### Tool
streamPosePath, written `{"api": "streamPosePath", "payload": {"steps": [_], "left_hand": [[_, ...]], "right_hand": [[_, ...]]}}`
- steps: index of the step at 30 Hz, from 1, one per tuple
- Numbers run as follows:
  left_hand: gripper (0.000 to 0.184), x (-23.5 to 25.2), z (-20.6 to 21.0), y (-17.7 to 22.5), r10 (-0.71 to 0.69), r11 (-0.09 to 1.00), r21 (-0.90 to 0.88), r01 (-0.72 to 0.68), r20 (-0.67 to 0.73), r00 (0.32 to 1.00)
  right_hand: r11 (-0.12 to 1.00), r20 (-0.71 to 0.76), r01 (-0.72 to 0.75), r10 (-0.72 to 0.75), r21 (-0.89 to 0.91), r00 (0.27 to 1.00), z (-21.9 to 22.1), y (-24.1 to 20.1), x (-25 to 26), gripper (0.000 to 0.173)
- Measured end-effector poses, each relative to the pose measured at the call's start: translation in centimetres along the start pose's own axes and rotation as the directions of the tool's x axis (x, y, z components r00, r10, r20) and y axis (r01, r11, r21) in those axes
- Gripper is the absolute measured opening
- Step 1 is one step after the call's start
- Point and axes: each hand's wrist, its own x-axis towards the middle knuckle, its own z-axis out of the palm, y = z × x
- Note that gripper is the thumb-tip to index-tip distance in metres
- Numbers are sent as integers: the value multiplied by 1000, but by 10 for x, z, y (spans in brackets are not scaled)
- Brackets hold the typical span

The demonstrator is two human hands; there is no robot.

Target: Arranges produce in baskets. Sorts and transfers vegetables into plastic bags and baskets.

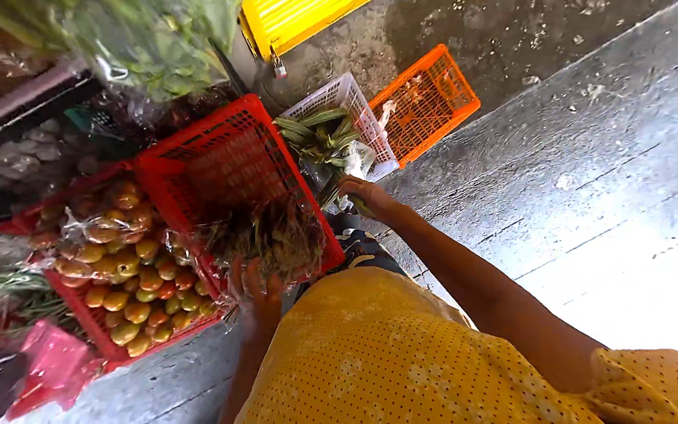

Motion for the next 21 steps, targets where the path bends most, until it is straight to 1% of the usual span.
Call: {"api": "streamPosePath", "payload": {"steps": [4,6,9,10,12,13,14,15,17,19,21], "left_hand": [[47,18,-7,-15,52,998,-34,-52,-9,999],[44,25,-8,-18,80,995,-53,-82,-37,996],[45,33,-10,-17,100,991,-87,-105,-66,993],[45,33,-10,-17,98,989,-102,-105,-73,993],[45,32,-8,-18,103,986,-119,-114,-97,990],[44,31,-6,-18,106,986,-119,-119,-111,988],[43,30,-4,-18,114,985,-116,-129,-125,986],[42,28,-3,-18,111,985,-117,-125,-119,987],[40,24,0,-19,102,988,-103,-114,-111,989],[38,21,1,-19,96,990,-87,-107,-120,988],[38,18,0,-14,69,993,-83,-80,-127,989]], "right_hand": [[991,-225,22,7,129,974,-39,-64,-17,18],[994,-325,25,13,111,946,-73,-107,-27,20],[996,-442,85,-63,30,895,-139,-175,-49,32],[991,-479,132,-102,30,872,-161,-194,-57,34],[979,-539,203,-153,33,828,-199,-223,-72,37],[973,-563,222,-153,55,812,-213,-230,-78,37],[972,-581,215,-121,94,805,-222,-234,-80,37],[971,-606,196,-73,139,792,-226,-237,-78,38],[946,-664,220,-8,237,747,-223,-240,-60,37],[894,-684,300,10,333,729,-209,-241,-29,33],[815,-682,371,40,445,731,-184,-232,10,31]]}}
